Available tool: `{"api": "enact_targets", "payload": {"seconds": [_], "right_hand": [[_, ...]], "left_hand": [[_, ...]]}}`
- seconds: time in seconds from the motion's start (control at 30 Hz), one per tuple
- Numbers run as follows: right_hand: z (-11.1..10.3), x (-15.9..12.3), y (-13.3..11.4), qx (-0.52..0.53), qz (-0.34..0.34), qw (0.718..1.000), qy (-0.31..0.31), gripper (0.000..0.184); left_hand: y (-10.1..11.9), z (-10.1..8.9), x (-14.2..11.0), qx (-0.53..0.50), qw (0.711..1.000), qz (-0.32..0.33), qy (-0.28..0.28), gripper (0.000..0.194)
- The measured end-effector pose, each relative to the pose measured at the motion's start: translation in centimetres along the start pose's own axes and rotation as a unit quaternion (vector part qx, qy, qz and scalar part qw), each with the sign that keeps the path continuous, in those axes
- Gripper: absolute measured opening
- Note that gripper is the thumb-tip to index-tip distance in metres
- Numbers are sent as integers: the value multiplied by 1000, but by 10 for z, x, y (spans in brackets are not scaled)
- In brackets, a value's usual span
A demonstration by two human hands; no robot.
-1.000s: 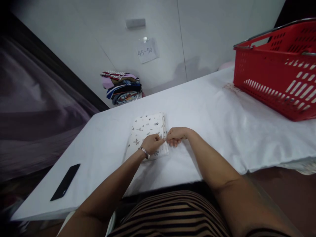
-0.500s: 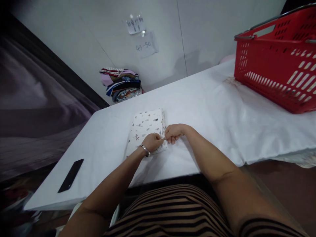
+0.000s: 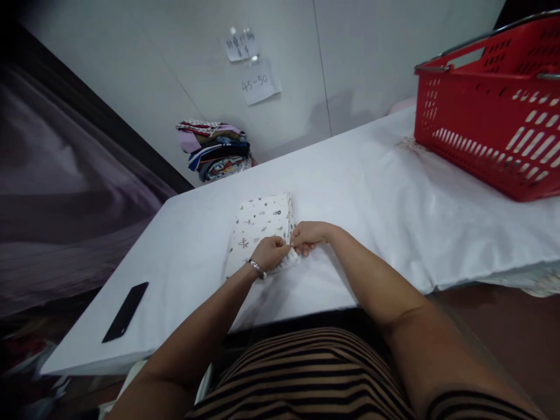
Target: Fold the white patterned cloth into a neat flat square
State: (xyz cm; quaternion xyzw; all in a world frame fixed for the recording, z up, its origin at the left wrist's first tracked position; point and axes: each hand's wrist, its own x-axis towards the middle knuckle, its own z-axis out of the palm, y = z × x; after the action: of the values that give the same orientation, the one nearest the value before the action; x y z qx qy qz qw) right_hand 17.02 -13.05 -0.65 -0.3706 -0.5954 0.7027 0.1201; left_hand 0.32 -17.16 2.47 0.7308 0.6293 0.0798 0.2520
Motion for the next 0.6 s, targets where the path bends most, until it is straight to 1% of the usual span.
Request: {"api": "enact_targets", "payload": {"seconds": [0.1,0.23,0.3,0.43,0.5,0.6], "right_hand": [[5,-14,4,6,-3,1000,3,14],[18,-29,11,14,-20,1000,18,11],[27,-32,15,27,-34,997,59,10],[45,-27,19,57,-44,983,168,8],[54,-25,20,65,-52,978,192,8],[65,-25,23,67,-73,972,211,12]], "left_hand": [[1,-1,-2,0,1000,4,6,20],[2,0,-3,7,1000,7,17,19],[2,0,-3,12,1000,8,15,19],[2,-1,-3,17,999,17,22,20],[1,-1,-4,19,999,23,30,20],[1,0,-6,30,998,35,39,20]]}}
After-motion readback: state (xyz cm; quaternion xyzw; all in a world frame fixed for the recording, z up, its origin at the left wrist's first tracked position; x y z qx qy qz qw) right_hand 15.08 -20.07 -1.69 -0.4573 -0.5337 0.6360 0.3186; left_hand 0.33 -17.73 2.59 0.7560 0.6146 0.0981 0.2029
